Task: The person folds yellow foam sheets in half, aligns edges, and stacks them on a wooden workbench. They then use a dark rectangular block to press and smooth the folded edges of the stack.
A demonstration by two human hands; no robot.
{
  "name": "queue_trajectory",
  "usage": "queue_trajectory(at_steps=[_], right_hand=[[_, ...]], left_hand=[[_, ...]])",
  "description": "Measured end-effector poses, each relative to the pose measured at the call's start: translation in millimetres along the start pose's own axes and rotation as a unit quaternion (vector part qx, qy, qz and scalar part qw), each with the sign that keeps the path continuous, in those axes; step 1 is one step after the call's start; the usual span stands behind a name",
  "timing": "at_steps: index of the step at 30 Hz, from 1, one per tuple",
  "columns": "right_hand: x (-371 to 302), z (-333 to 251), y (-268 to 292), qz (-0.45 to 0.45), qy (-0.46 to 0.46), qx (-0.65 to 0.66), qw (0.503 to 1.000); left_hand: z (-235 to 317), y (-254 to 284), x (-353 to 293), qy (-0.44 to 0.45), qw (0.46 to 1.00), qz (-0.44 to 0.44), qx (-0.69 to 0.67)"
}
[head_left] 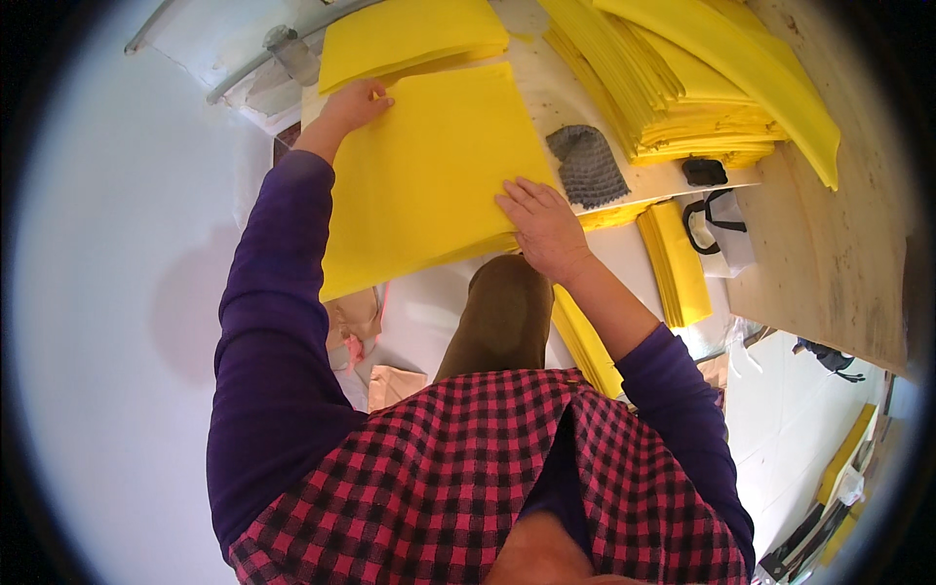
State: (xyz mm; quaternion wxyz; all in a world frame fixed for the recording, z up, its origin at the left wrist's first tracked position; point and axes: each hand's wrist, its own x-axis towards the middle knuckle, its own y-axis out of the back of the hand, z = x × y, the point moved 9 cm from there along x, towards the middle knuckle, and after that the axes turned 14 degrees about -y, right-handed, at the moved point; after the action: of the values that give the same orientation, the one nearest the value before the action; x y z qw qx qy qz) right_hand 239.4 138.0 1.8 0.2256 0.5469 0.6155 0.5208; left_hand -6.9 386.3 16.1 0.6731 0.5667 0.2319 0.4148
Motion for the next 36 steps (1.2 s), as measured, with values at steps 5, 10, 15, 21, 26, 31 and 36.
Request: queue_trajectory(at_steps=[5,10,15,21,26,31,36], right_hand=[[-2,0,2,0.009,-0.002,0.028,1.000],[-2,0,2,0.018,-0.004,0.027,0.999],[-2,-1,4,0.022,-0.006,0.015,1.000],[1,-3,6,0.023,-0.011,0.006,1.000],[1,-2,4,-0.005,-0.032,0.004,0.999],[-7,-8,46,0.032,-0.023,0.093,0.995],[-41,22,148,0.130,-0.087,0.351,0.923]], left_hand=[[-11,-1,-2,0.020,0.999,-0.013,-0.048],[-19,-5,0,0.019,0.993,-0.051,-0.104],[-21,0,8,0.028,0.990,-0.043,-0.131],[-26,-2,21,0.034,0.992,-0.056,-0.104],[-29,-4,18,0.000,0.999,0.000,-0.040],[-4,32,0,-0.040,0.992,0.120,-0.006],[98,111,-41,-0.157,0.933,0.263,-0.189]])
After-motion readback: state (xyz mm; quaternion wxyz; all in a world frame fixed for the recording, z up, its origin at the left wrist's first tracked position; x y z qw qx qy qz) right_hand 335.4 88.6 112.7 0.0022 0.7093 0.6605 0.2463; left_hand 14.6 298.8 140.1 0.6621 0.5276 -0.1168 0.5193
